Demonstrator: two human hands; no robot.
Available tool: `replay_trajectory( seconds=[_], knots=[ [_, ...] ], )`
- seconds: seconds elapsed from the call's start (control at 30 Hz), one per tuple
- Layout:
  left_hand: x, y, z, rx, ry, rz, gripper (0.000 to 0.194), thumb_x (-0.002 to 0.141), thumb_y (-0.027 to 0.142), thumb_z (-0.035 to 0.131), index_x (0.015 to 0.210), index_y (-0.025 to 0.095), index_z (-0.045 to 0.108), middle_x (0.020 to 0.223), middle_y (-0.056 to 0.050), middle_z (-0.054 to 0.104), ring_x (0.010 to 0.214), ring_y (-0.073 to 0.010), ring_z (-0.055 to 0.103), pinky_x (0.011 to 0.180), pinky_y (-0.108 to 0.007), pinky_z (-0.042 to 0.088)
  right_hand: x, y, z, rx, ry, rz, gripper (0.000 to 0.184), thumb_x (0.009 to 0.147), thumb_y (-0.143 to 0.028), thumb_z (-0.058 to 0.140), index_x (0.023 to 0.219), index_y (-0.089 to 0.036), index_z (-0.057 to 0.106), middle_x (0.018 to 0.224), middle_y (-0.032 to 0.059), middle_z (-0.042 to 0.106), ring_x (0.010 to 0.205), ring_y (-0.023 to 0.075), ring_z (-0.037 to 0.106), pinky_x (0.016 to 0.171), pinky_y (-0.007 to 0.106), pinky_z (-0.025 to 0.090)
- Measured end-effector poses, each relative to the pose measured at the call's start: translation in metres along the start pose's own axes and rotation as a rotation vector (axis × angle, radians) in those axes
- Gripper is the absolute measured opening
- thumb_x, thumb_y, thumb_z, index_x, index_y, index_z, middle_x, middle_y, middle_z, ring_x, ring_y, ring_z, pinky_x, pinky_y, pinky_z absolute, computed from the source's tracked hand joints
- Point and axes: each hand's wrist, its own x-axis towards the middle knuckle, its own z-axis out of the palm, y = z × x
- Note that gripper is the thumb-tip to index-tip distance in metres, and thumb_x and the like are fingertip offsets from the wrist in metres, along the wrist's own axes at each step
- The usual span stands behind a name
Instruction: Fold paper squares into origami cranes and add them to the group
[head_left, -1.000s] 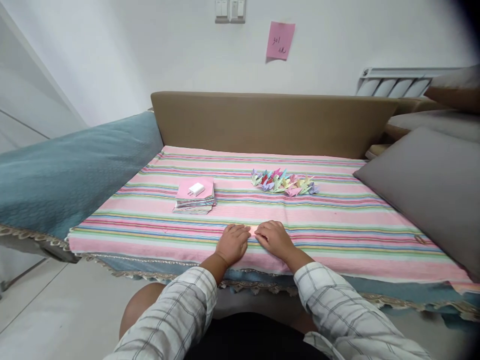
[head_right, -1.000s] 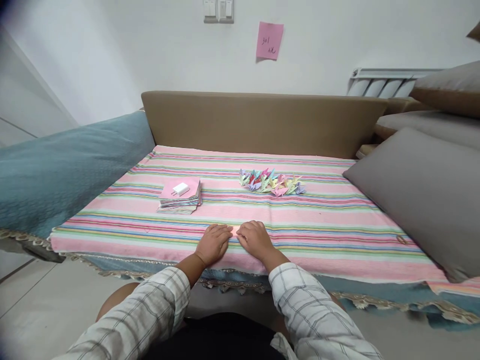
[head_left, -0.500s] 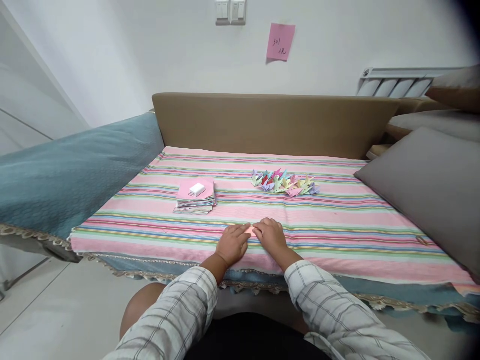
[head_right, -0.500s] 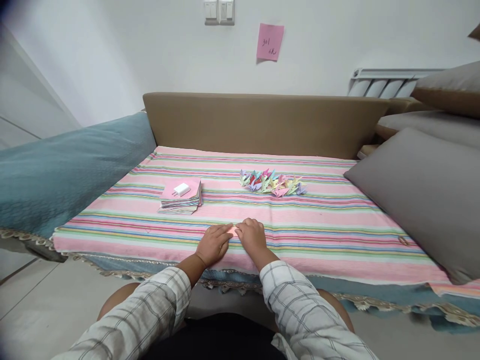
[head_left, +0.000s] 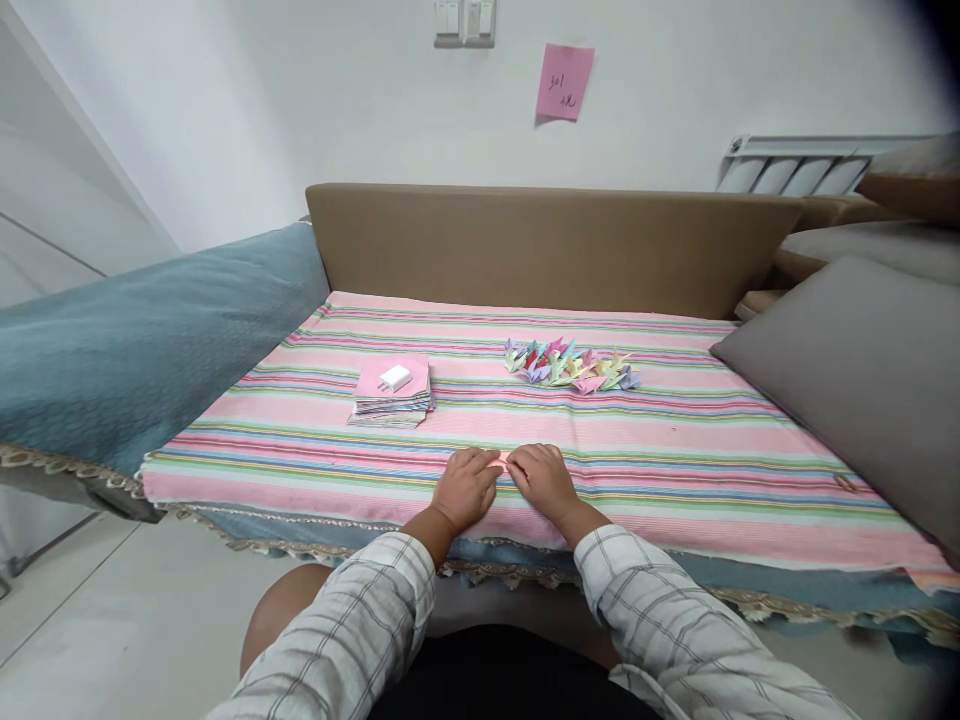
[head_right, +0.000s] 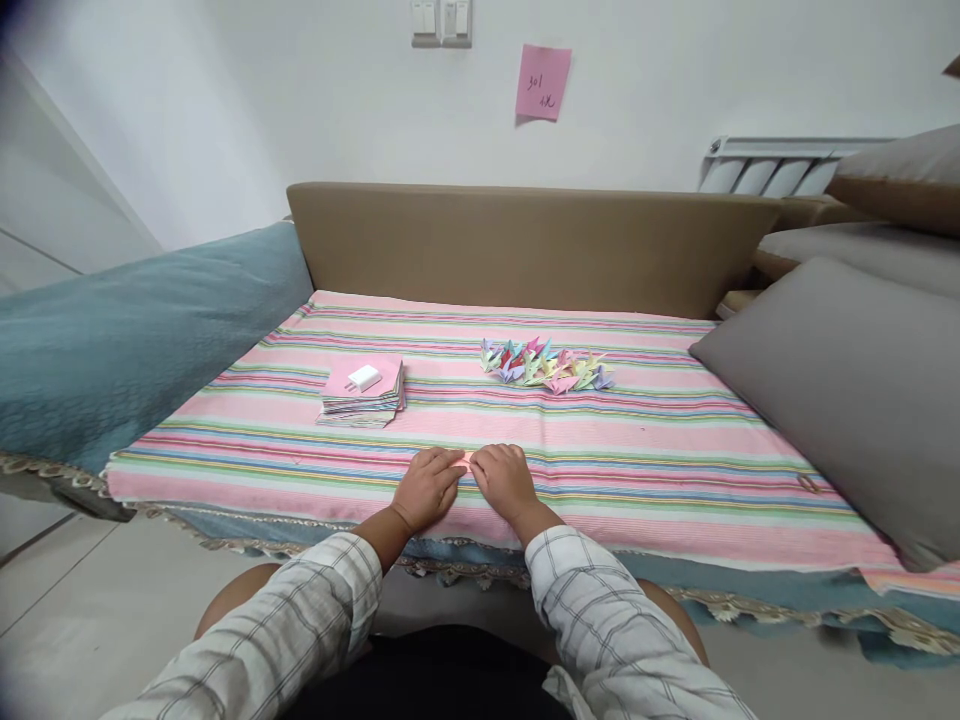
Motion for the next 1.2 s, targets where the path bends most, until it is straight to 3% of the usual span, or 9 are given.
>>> replay_trajectory(
  seconds=[0.4, 0.63, 0.77, 0.97, 1.2],
  knots=[
    [-0.001, -0.001, 0.003, -0.020, 0.005, -0.016, 0.026, 0.085, 0.020, 0.048, 0.104, 0.026, 0.065, 0.103, -0.006, 0.065, 0.096, -0.0213, 0.053, 0.085, -0.041, 0.038, 0.000, 0.007, 0.000, 0.143, -0.045, 0.006, 0.014, 0.088, -0.024, 0.052, 0.086, -0.022, 0.066, 0.089, 0.0030, 0.067, 0.084, 0.0167, 0.057, 0.077, 0.029, 0.038],
    [0.000, -0.001, 0.000, -0.061, 0.037, -0.070, 0.022, 0.083, 0.018, 0.048, 0.095, 0.020, 0.065, 0.092, -0.006, 0.068, 0.090, -0.0197, 0.056, 0.088, -0.039, 0.037, -0.005, 0.010, 0.002, 0.133, -0.032, -0.016, 0.016, 0.089, -0.025, 0.052, 0.091, -0.023, 0.068, 0.096, 0.0039, 0.068, 0.090, 0.0175, 0.057, 0.082, 0.030, 0.039],
    [0.000, -0.001, -0.001, -0.040, 0.015, -0.025, 0.031, 0.082, 0.018, 0.048, 0.109, 0.024, 0.062, 0.108, -0.005, 0.067, 0.094, -0.0200, 0.056, 0.088, -0.040, 0.036, -0.008, 0.010, 0.001, 0.103, -0.042, -0.052, 0.020, 0.091, -0.026, 0.049, 0.095, -0.023, 0.068, 0.099, 0.0050, 0.068, 0.093, 0.0177, 0.057, 0.082, 0.031, 0.040],
    [0.001, -0.001, 0.000, -0.012, -0.027, -0.028, 0.031, 0.080, 0.019, 0.052, 0.106, 0.030, 0.065, 0.113, -0.002, 0.066, 0.094, -0.0209, 0.056, 0.087, -0.042, 0.036, -0.017, 0.006, -0.002, 0.062, -0.003, -0.093, 0.023, 0.092, -0.024, 0.046, 0.101, -0.023, 0.067, 0.105, 0.0058, 0.067, 0.099, 0.0192, 0.056, 0.087, 0.035, 0.040],
    [0.001, 0.000, 0.000, -0.014, -0.032, -0.050, 0.030, 0.079, 0.020, 0.052, 0.104, 0.030, 0.066, 0.113, -0.002, 0.066, 0.096, -0.0223, 0.056, 0.086, -0.043, 0.036, -0.026, 0.008, 0.000, 0.068, 0.100, 0.055, 0.023, 0.087, -0.030, 0.052, 0.103, -0.020, 0.066, 0.103, 0.0086, 0.065, 0.098, 0.0227, 0.055, 0.088, 0.038, 0.042]
  ],
)
